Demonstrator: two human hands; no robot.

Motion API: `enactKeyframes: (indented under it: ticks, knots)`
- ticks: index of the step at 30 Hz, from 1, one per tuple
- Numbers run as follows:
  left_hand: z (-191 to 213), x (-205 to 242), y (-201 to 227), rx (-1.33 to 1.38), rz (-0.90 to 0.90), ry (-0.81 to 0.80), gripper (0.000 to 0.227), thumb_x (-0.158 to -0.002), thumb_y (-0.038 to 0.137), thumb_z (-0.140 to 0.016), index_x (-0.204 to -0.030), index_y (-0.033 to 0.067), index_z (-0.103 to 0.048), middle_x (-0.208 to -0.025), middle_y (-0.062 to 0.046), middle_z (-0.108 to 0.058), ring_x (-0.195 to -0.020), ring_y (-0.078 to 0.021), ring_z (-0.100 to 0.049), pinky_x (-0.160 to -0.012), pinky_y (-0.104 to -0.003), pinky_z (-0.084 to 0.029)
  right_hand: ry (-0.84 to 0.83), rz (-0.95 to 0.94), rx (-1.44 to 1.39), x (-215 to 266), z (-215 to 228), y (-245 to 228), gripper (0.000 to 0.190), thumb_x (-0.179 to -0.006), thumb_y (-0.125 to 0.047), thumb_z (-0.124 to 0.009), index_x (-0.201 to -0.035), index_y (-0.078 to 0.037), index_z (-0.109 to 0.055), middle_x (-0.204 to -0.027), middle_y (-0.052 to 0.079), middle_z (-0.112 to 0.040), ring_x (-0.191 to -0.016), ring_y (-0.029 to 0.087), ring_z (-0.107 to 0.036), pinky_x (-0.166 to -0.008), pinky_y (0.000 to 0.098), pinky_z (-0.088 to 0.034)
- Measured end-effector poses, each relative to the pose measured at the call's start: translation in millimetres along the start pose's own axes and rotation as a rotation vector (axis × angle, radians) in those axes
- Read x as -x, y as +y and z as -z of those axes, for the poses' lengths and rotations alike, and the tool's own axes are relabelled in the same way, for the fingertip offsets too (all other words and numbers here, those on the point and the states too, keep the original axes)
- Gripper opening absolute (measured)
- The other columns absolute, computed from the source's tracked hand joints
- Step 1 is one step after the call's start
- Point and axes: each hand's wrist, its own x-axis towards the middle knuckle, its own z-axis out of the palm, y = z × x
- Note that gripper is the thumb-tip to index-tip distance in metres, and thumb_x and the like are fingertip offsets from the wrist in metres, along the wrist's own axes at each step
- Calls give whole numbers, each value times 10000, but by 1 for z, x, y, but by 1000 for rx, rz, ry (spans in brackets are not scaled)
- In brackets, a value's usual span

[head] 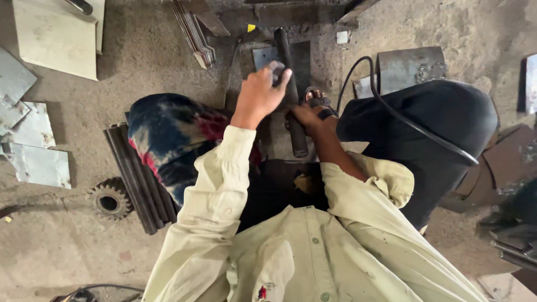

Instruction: The person welds a metal pipe to a metal plate using a handheld welding torch. They pick up a pipe, position it on a plate, and weld the joint, creating sparks. The person repeats this process with multiple pipes and plates, occasionally adjusting the position of the metal pieces.

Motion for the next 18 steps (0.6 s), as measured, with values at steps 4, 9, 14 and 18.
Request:
enactKeyframes:
  ticks: [4,9,14,18]
  knots:
    - [-24,-11,-23,-18,70,37,356,-989,463,-607,-1099,135,-695,-935,-127,-775,-859,-371,-736,-756,-491,-591,-20,0,7,4,7,9,281,-919,-240,-667,-1023,12,-599,-742,138,-640,-561,273,-648,-507,401,-558]
    - [-36,-15,-23,-36,77,13,341,-951,452,-630,-1056,136,-702,-885,-124,-769,-821,-391,-725,-739,-509,-579,-3,-33,137,4,18,10,320,-963,-293,-624,-1068,6,-669,-832,150,-706,-611,250,-681,-562,363,-570]
    - [-52,-20,-27,-85,70,-20,356,-957,468,-628,-1035,129,-700,-913,-143,-766,-835,-410,-717,-740,-536,-565,-5,74,141,-2,39,30,314,-936,-306,-650,-1091,-34,-677,-854,119,-700,-667,241,-675,-601,377,-575]
    - [-63,-19,-35,-122,35,5,386,-939,473,-634,-1073,117,-698,-920,-167,-760,-838,-422,-712,-729,-548,-563,-110,262,465,-6,33,30,317,-915,-316,-670,-1110,-66,-683,-872,94,-694,-712,234,-670,-633,388,-579]
